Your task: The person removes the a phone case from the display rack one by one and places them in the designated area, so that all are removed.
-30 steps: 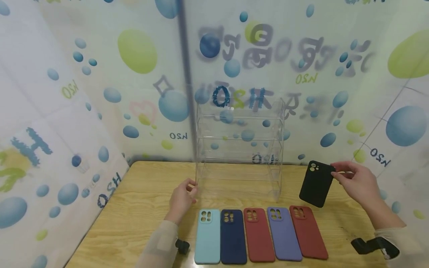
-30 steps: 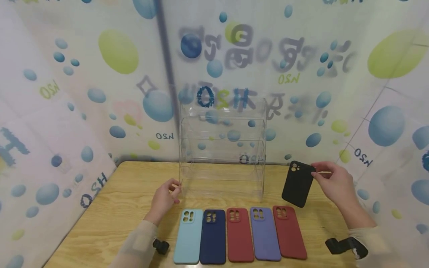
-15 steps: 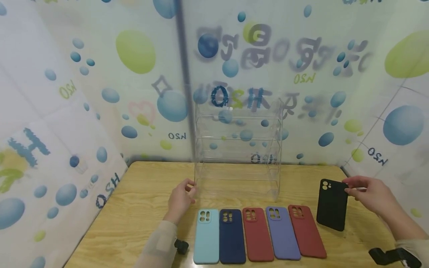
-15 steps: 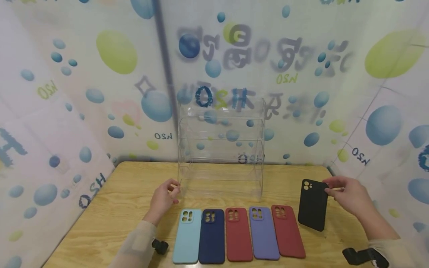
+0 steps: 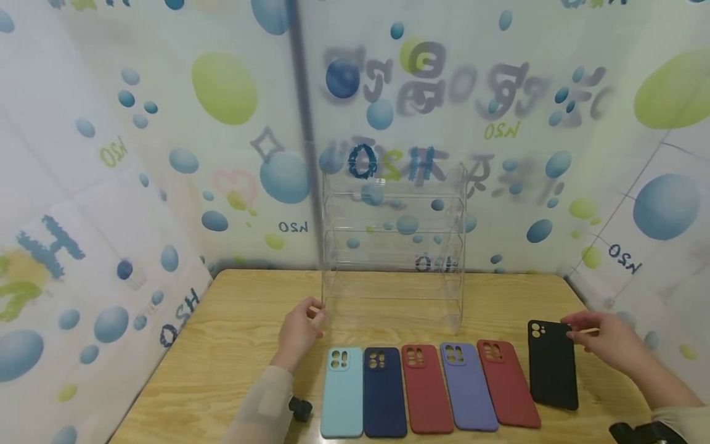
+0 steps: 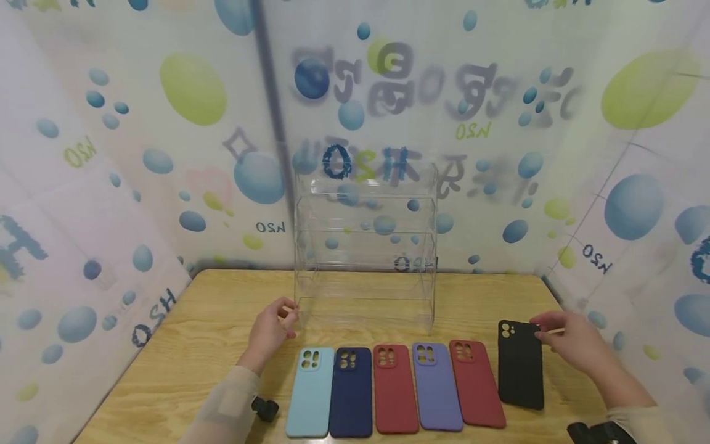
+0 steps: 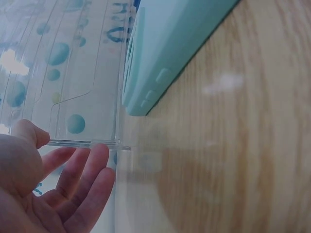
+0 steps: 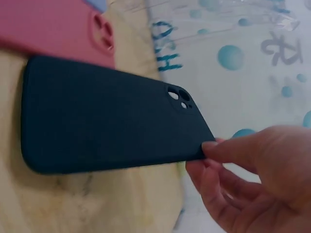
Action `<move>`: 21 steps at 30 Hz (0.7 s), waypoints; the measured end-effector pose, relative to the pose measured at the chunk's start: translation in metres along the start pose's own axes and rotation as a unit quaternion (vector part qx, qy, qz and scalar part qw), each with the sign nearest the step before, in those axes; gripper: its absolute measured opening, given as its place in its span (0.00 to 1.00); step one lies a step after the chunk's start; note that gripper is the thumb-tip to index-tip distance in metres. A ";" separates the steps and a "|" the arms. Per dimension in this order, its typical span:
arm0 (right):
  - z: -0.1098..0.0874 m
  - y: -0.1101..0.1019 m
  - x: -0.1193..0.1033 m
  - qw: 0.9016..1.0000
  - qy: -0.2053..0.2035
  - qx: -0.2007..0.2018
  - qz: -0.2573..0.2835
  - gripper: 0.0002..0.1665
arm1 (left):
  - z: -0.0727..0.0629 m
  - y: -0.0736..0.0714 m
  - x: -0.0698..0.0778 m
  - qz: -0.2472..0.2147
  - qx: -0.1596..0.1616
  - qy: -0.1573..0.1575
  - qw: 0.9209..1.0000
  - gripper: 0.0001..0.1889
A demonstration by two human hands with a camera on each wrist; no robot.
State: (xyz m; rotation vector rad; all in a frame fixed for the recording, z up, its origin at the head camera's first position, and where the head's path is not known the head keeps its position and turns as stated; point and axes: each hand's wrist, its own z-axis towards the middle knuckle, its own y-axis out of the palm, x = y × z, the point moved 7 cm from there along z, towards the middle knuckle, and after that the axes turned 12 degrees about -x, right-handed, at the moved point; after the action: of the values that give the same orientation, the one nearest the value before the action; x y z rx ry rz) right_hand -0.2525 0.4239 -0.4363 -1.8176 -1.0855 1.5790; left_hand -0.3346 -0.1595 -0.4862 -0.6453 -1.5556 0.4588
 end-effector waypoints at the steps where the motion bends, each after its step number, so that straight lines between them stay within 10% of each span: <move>1: 0.001 0.003 0.003 1.000 0.000 -0.002 0.002 0.19 | 0.000 0.000 0.000 0.001 -0.001 0.000 1.000 0.07; 21: 0.008 0.049 0.033 1.000 0.016 -0.001 0.011 0.19 | 0.001 0.001 -0.002 0.010 -0.001 -0.001 1.000 0.09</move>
State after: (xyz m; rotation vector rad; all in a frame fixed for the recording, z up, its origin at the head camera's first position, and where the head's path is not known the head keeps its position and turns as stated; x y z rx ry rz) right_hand -0.2480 0.4219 -0.4956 -1.8549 -1.0566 1.5565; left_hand -0.3359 -0.1596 -0.4886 -0.6618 -1.5532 0.4725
